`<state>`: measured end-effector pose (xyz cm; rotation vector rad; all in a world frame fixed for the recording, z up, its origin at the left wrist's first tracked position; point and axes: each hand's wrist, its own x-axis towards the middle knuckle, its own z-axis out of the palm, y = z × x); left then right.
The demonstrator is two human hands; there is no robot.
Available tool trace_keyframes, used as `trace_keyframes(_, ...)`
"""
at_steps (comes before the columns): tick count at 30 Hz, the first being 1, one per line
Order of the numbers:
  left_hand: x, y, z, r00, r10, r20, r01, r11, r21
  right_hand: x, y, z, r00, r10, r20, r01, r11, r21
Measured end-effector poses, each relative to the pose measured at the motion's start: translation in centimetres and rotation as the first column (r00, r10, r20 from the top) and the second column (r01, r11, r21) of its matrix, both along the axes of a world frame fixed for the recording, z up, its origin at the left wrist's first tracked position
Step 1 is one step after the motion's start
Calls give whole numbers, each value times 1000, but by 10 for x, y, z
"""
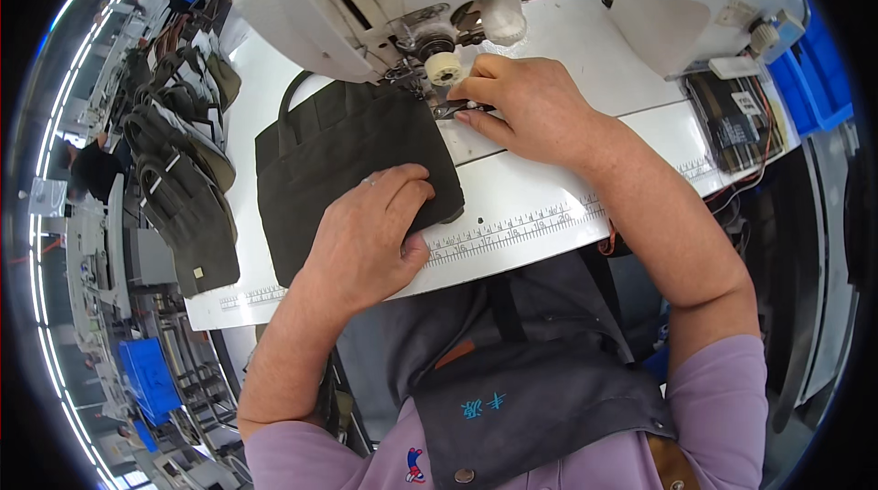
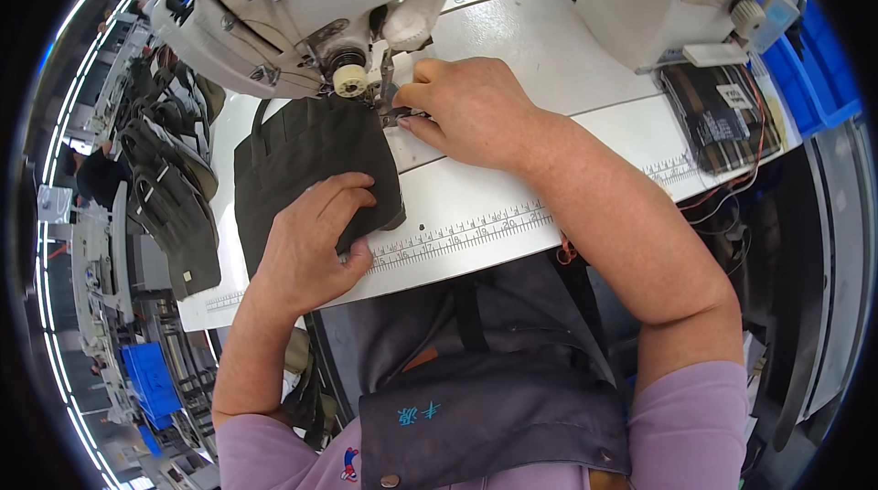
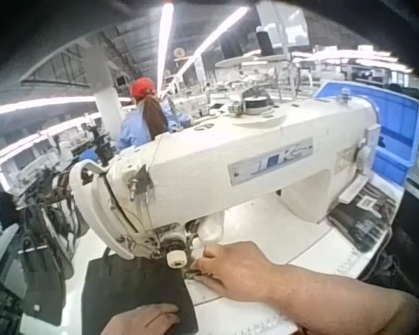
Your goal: Sewing components of a dark green bag using an industrial sewing machine.
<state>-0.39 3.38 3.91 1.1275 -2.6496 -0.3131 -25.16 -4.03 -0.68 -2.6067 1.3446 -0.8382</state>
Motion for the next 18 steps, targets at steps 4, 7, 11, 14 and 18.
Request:
trace_keyframes(4,4,1,-6,980,51,-194,-35,996,84,2,2,0,999,19,27,-19,1000,-1)
trace_keyframes(7,14,-9,-11,906,137,-401,-65,980,187,2,1,-1,999,19,38,-19,1000,-16)
trace_keyframes(11,27,-6,-26,706,332,-626,-206,942,267,4,0,-6,996,36,76,-34,999,-29)
trace_keyframes(14,25,-5,-21,632,292,-718,-275,951,145,6,0,-7,997,41,72,-37,998,-55)
trace_keyframes(18,22,-7,-18,683,244,-688,-252,963,91,9,0,-6,994,41,97,-32,995,-91)
